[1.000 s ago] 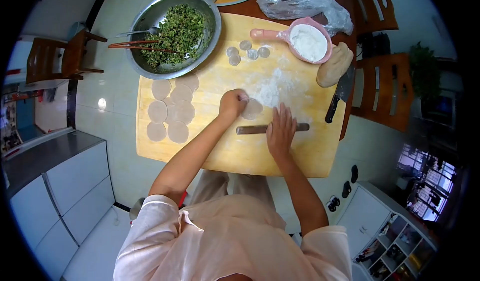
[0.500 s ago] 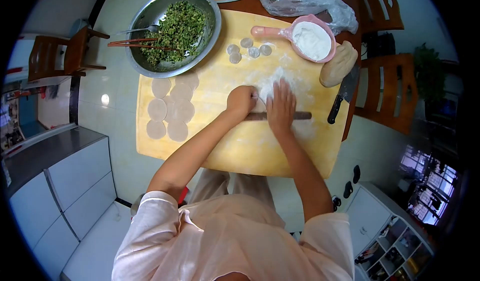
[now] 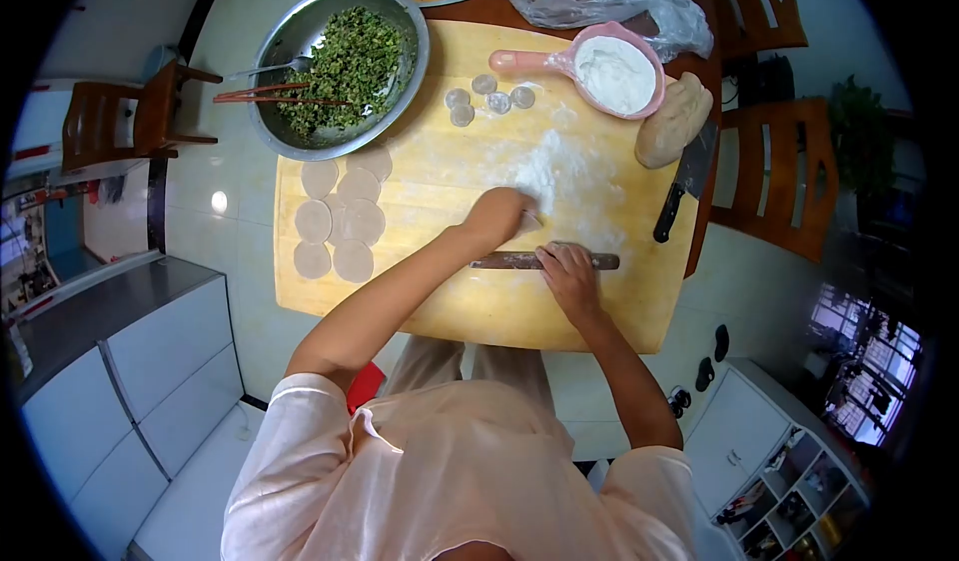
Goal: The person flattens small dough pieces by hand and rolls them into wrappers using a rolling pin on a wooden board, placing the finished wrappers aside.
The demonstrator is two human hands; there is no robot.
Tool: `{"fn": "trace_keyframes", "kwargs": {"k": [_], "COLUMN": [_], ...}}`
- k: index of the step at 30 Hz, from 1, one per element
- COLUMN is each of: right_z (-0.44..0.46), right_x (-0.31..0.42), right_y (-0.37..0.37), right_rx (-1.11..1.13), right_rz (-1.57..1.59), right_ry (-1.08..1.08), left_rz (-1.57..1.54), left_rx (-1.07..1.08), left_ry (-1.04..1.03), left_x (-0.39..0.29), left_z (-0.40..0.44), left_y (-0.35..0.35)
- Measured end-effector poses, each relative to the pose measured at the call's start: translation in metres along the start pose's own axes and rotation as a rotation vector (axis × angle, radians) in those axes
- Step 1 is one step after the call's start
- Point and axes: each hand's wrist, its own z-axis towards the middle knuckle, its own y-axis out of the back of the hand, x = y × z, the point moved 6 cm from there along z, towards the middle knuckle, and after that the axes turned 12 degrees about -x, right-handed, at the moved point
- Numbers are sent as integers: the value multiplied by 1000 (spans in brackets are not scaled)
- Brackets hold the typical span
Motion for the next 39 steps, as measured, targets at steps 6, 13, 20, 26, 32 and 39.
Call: {"fn": "trace_keyframes", "kwargs": {"k": [6,13,20,26,32,39], "right_z": [3,-3,-9,-9,-7,-2], "right_x": [-6,-16,-13,-17,-17,-23], "right_y": [19,12,11,15,15,3], "right_rx": [-22,16,-7,-27,-59,-154], "right_rz": [68,107,96,136,147,-7], "right_ry": [-76,-179,-191,-196,-200,-334], "left_rz": [145,-17,127,-444,-267,132], "left_rx": [160,-258,-44,-65,136,299], "left_ry": [-9,-115,-204,173,82,-114], "left_x": [-17,-36,-13,-11,1,-22], "left_z": [22,32,0,-4,7,24], "left_y": [-21,37,-3,22,11,-28]}}
